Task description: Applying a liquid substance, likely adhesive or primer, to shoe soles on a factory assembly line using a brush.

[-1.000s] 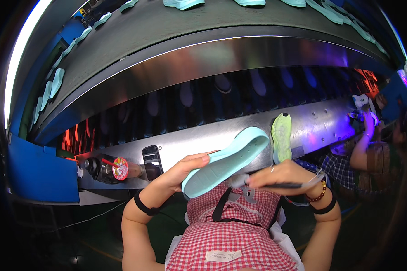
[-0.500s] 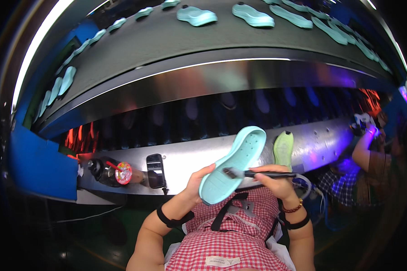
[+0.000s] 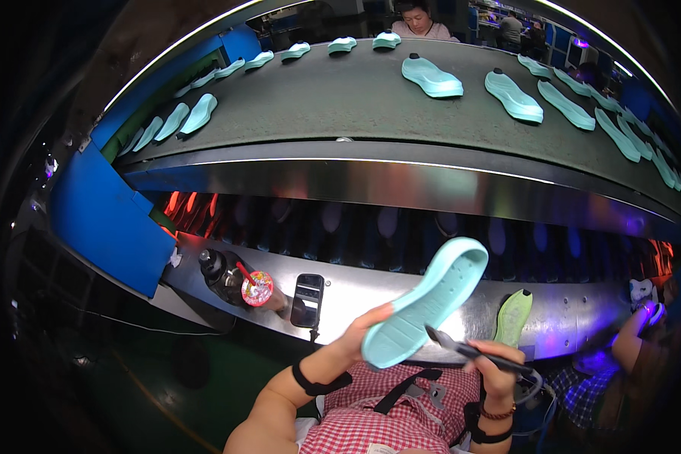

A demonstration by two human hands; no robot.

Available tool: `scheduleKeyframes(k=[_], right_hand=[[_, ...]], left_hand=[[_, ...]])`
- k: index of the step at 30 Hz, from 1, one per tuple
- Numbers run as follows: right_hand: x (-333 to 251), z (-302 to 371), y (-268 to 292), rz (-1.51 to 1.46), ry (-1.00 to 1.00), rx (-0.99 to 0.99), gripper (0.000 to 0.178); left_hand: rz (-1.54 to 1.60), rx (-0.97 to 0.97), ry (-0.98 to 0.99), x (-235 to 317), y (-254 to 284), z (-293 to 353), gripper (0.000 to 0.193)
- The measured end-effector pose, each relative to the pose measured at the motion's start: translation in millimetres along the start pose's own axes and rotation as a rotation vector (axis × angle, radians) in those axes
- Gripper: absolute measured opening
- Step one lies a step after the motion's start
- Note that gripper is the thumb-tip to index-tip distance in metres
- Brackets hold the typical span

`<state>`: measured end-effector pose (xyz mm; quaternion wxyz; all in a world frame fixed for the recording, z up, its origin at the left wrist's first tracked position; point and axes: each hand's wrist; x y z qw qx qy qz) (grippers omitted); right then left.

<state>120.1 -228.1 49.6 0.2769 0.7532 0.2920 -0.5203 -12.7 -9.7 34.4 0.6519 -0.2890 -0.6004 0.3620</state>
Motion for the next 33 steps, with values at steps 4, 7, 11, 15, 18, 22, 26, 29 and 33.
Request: scheduleKeyframes(k=[4, 7, 11, 15, 18, 22, 26, 29, 33], right_hand=[[0, 6, 11, -0.663, 0.101, 0.232, 0.02], [24, 6, 18, -0.592, 0.02, 0.319, 0.022], [38, 3, 4, -0.613, -0.148, 0.271, 0.022], [45, 11, 5, -0.694, -0.224, 0.361, 0.022], [54, 17, 17, -0.662, -0.269, 0.347, 0.022], [58, 18, 25, -0.657, -0.31, 0.334, 0.021], [68, 14, 24, -0.652, -0.307, 0.355, 0.021], [73, 10, 23, -0.665, -0.315, 0.34, 0.021], [77, 12, 19, -0.673, -0.353, 0.331, 0.023]], left_hand=[[0.018, 0.176, -0.403, 90, -39, 22, 0.059], [-0.257, -0.288, -0.577, 198, -21, -11, 0.062], [0.524, -0.017, -1.054, 303, 20, -22, 0.076], [0.406, 0.382, -1.087, 306, 15, -55, 0.086], [-0.447, 0.572, -1.094, 276, -10, -86, 0.065], [-1.174, 0.586, -0.595, 223, -68, -133, 0.06], [-1.929, 0.647, -0.532, 173, -103, -195, 0.069], [-2.045, 0.907, -0.371, 158, -123, -223, 0.081], [-2.079, 1.073, -0.231, 168, -123, -241, 0.079]])
Point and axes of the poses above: each hand's wrist, its own z-axis away from the middle knuckle, its own y-axis out of the back of the hand, x = y × z, and after that the axes turned 3 degrees about y, right-handed
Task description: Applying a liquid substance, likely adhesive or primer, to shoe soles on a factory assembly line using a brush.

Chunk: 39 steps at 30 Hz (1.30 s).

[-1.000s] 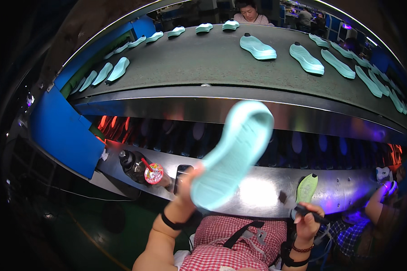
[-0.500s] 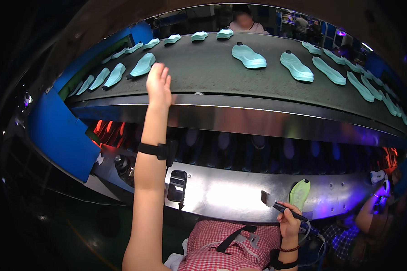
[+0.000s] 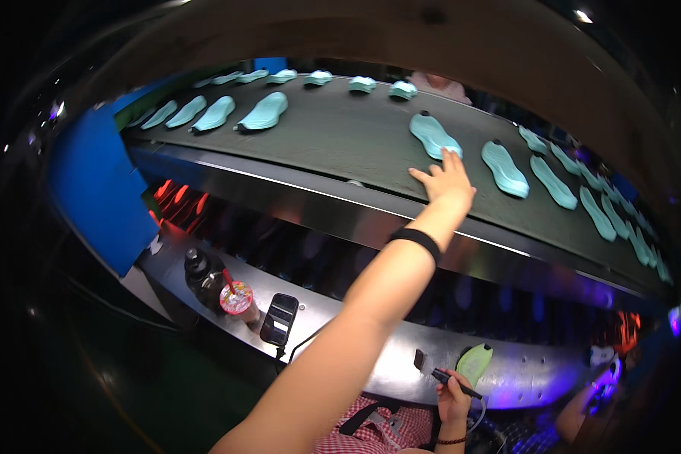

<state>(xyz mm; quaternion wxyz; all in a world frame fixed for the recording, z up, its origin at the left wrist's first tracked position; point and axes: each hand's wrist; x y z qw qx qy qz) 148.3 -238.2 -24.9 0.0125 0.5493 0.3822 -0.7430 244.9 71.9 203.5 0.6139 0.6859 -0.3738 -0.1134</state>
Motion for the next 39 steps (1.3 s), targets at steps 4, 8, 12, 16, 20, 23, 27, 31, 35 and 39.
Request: scheduleKeyframes(k=[4, 8, 12, 16, 20, 23, 27, 31, 35, 39], right_hand=[[3, 0, 14, 0.008, -0.034, -0.051, 0.024], [19, -2, 49, 0.057, -0.07, 0.016, 0.03], [25, -2, 60, 0.1, -0.197, -0.024, 0.041], [1, -1, 38, -0.065, -0.178, 0.07, 0.036], [-9, 4, 46, 0.006, -0.135, 0.156, 0.034], [-30, 15, 13, 0.151, -0.134, 0.299, 0.03], [-31, 11, 19, 0.058, 0.16, 0.18, 0.027], [-40, 19, 18, -0.036, 0.287, 0.101, 0.026], [-39, 23, 11, -0.144, 0.333, 0.011, 0.026], [-28, 15, -20, -0.083, 0.256, -0.093, 0.025]], left_hand=[[0.0, 0.054, 0.014, 7, -15, -21, 0.078], [0.046, 0.036, -0.069, 4, -10, -20, 0.076], [0.042, 0.286, -0.008, -1, -23, -32, 0.055], [0.079, 0.514, 0.04, -4, -25, -34, 0.021], [0.502, 0.721, -0.331, -39, 21, 43, 0.015], [1.027, 0.902, -0.343, -65, 4, 96, 0.016], [1.819, 0.121, 0.012, -87, -15, 154, 0.062], [2.126, -0.894, -0.115, -138, -33, 182, 0.064], [2.525, -1.56, -0.075, -153, -78, 229, 0.072], [2.222, -1.436, 0.151, -155, -132, 259, 0.08]])
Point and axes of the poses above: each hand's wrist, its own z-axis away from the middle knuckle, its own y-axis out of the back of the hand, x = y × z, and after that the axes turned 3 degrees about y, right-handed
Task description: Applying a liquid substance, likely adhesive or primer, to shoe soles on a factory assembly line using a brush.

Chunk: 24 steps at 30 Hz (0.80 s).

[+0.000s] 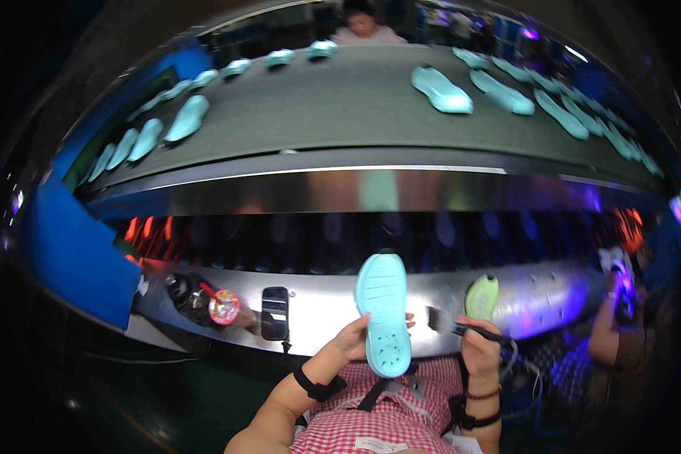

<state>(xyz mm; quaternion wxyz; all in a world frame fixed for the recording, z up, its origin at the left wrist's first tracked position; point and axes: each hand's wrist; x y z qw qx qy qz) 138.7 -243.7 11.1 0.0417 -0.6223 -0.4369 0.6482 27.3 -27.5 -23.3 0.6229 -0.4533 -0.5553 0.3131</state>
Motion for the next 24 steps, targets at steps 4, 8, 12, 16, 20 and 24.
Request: scheduleKeyframes(k=[4, 8, 12, 16, 20, 24], right_hand=[[20, -12, -19, 0.148, -0.184, 0.003, 0.02], [38, -25, -12, 0.188, -0.231, 0.035, 0.02], [38, -34, -16, 0.193, -0.233, 0.054, 0.02], [37, -40, -29, 0.396, -0.164, 0.055, 0.02], [47, -31, -45, 0.778, 0.119, -0.106, 0.017], [23, -14, -46, 0.995, 0.242, -0.468, 0.019]], left_hand=[[0.218, -0.001, -0.093, -24, -10, -12, 0.087], [0.228, 0.074, -0.031, -35, -10, -18, 0.094], [0.204, 0.108, -0.036, -42, -10, -22, 0.087], [0.15, 0.194, -0.111, -48, -8, -26, 0.081], [0.073, 0.496, -0.192, -52, -13, -39, 0.076], [0.032, 0.561, -0.304, -32, 7, -36, 0.073]])
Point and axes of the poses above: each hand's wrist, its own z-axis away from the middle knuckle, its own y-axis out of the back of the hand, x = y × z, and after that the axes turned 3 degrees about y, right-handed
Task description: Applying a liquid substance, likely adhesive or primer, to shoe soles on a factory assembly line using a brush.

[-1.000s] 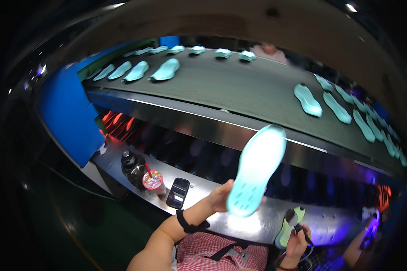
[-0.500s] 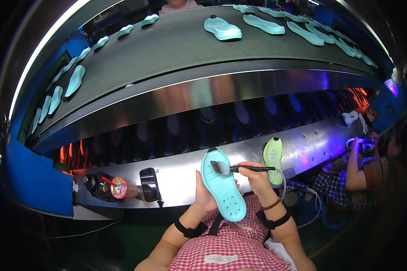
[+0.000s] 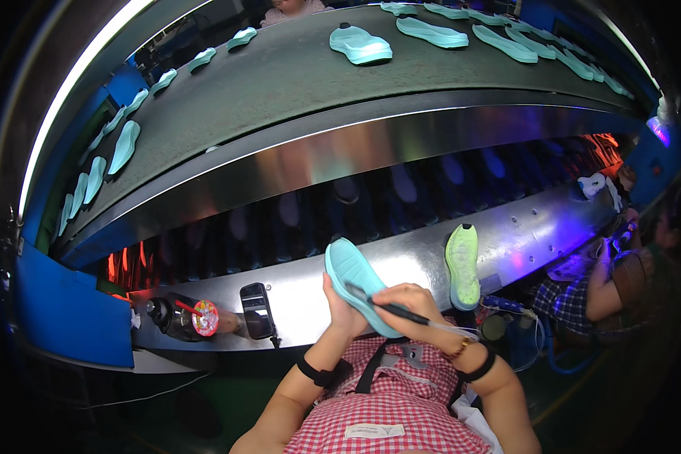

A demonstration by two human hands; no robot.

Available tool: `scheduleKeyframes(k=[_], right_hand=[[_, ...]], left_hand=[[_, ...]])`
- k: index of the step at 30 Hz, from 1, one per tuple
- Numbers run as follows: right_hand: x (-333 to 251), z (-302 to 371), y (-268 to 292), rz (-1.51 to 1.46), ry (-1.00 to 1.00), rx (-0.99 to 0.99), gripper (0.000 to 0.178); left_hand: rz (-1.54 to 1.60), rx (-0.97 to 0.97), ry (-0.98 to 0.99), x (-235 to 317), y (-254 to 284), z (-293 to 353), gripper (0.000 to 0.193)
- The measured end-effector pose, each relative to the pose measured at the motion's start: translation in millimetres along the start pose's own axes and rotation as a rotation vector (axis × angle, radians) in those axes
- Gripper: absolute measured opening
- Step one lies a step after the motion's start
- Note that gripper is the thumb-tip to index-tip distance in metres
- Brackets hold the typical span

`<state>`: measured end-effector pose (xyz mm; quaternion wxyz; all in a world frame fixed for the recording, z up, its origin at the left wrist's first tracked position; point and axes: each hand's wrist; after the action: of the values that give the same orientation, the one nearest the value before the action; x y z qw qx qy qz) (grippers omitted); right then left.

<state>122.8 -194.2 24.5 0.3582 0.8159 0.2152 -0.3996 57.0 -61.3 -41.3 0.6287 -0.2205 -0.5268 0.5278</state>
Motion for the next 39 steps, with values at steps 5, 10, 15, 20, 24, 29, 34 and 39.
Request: scheduleKeyframes(k=[5, 10, 15, 20, 24, 29, 34, 39], right_hand=[[-12, 16, 34, -0.155, -0.18, -0.413, 0.02], [-23, -11, 30, -0.443, -0.329, 0.081, 0.017], [-32, -1, 32, -0.62, -0.244, -0.175, 0.016], [-35, -3, 41, -0.457, -0.213, -0.111, 0.015], [-32, -3, 46, -0.362, 0.019, -0.11, 0.018], [-39, 4, 43, -0.291, 0.133, -0.247, 0.02], [-24, 6, 42, -0.362, -0.073, -0.062, 0.021], [-30, 11, 52, -0.514, -0.019, -0.174, 0.02]], left_hand=[[0.013, -0.242, 0.124, 21, 0, 14, 0.079], [0.267, -0.356, 0.261, 1, -20, 23, 0.08], [0.214, -0.453, 0.254, 13, -26, 22, 0.078], [0.136, -0.273, 0.141, 18, -37, 27, 0.083], [0.029, -0.342, 0.028, 24, -36, 23, 0.089], [0.097, -0.333, -0.259, 32, -48, 23, 0.092], [-0.005, -0.261, -0.437, 39, -47, 20, 0.095], [0.012, -0.279, -0.468, 49, -55, 19, 0.096]])
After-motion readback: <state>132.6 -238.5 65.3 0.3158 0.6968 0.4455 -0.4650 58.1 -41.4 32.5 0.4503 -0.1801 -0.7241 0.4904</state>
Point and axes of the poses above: each hand's wrist, its own z-axis away from the middle knuckle, its own y-axis out of the back of the hand, x = y × z, and after that the axes turned 3 degrees about y, right-handed
